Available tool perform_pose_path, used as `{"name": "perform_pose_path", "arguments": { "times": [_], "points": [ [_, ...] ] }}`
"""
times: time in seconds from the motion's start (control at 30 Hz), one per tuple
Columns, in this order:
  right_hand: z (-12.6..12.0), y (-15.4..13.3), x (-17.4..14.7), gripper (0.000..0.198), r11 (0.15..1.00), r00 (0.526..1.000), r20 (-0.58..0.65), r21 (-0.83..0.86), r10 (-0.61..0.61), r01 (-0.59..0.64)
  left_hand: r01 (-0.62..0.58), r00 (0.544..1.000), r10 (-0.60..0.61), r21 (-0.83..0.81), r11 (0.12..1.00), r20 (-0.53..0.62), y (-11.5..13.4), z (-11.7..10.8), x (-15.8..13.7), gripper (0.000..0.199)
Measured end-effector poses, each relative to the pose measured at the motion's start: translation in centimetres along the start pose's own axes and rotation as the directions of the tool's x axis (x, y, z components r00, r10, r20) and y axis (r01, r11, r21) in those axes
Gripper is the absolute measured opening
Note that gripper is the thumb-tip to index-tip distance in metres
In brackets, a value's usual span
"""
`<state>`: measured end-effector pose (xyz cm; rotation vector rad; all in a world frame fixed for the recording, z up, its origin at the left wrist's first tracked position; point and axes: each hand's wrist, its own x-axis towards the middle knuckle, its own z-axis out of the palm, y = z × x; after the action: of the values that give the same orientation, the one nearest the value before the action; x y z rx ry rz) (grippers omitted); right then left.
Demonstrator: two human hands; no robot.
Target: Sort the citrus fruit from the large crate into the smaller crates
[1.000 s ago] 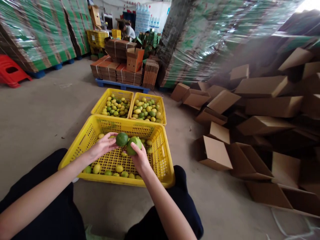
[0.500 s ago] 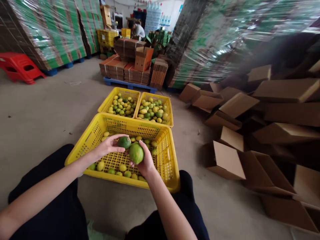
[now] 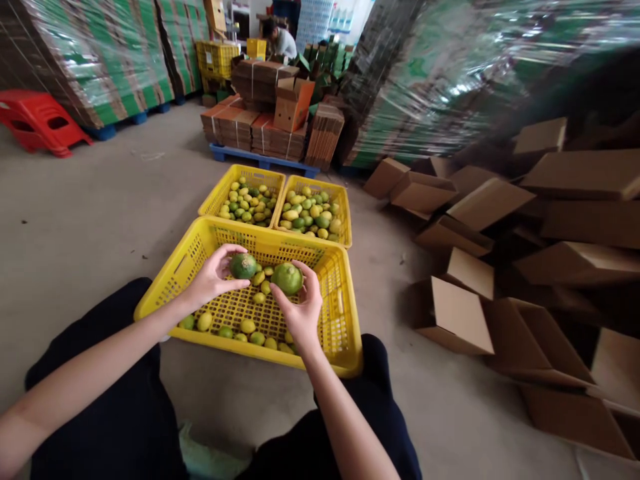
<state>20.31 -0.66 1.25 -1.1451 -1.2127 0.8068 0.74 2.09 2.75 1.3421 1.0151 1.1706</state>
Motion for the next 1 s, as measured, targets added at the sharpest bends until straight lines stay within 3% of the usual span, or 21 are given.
{"name": "perform_pose_path", "arguments": {
  "times": [0.17,0.33,0.4,0.47,0.5,0.57,0.63,0.7,0.77,0.87,1.0],
  "points": [
    [0.1,-0.2,-0.2,0.044,0.939,0.959,0.045,-0.195,-0.280,0.284,-0.167,0.985,0.171,0.109,0.980,-0.026,0.5,0.0,-0.3,0.044],
    [0.1,-0.1,-0.9,0.049,0.932,0.948,0.114,-0.181,-0.298,0.315,-0.195,0.981,0.194,0.142,0.970,0.019,0.7,0.2,-0.6,0.040],
    [0.2,-0.2,-0.9,0.050,0.963,0.965,0.103,-0.103,-0.240,0.250,-0.114,0.993,0.112,0.081,0.990,0.026,0.8,0.1,-0.5,0.044],
    [0.4,-0.3,-0.7,0.051,0.995,0.992,0.077,0.036,-0.099,0.096,0.081,0.993,-0.076,-0.060,0.995,0.090,0.7,-0.2,-0.1,0.045],
    [0.5,-0.4,-0.5,0.049,0.992,0.997,0.082,0.127,-0.003,-0.007,0.218,0.969,-0.196,-0.148,0.965,0.154,0.6,-0.3,0.2,0.041],
    [0.6,-0.5,-0.1,0.040,0.919,0.971,0.140,0.322,0.192,-0.228,0.495,0.860,-0.404,-0.318,0.809,0.312,0.3,-0.7,0.7,0.035],
    [0.8,-0.5,0.3,0.030,0.771,0.910,0.247,0.485,0.332,-0.413,0.649,0.760,-0.494,-0.469,0.598,0.422,0.0,-0.9,1.0,0.039],
    [0.8,-0.4,0.6,0.029,0.604,0.838,0.369,0.581,0.403,-0.546,0.660,0.743,-0.506,-0.602,0.449,0.438,0.0,-0.9,1.1,0.040],
    [0.8,-0.1,0.8,0.029,0.490,0.781,0.449,0.610,0.434,-0.623,0.595,0.776,-0.507,-0.700,0.395,0.374,0.1,-0.7,1.0,0.033],
    [0.8,0.4,0.8,0.024,0.433,0.749,0.437,0.623,0.498,-0.652,0.524,0.791,-0.551,-0.759,0.387,0.266,0.3,-0.2,0.8,0.020],
    [0.8,1.0,0.9,0.028,0.407,0.732,0.411,0.634,0.543,-0.658,0.569,0.714,-0.669,-0.727,0.385,0.204,-0.5,0.0,1.0,0.014]
  ]
}}
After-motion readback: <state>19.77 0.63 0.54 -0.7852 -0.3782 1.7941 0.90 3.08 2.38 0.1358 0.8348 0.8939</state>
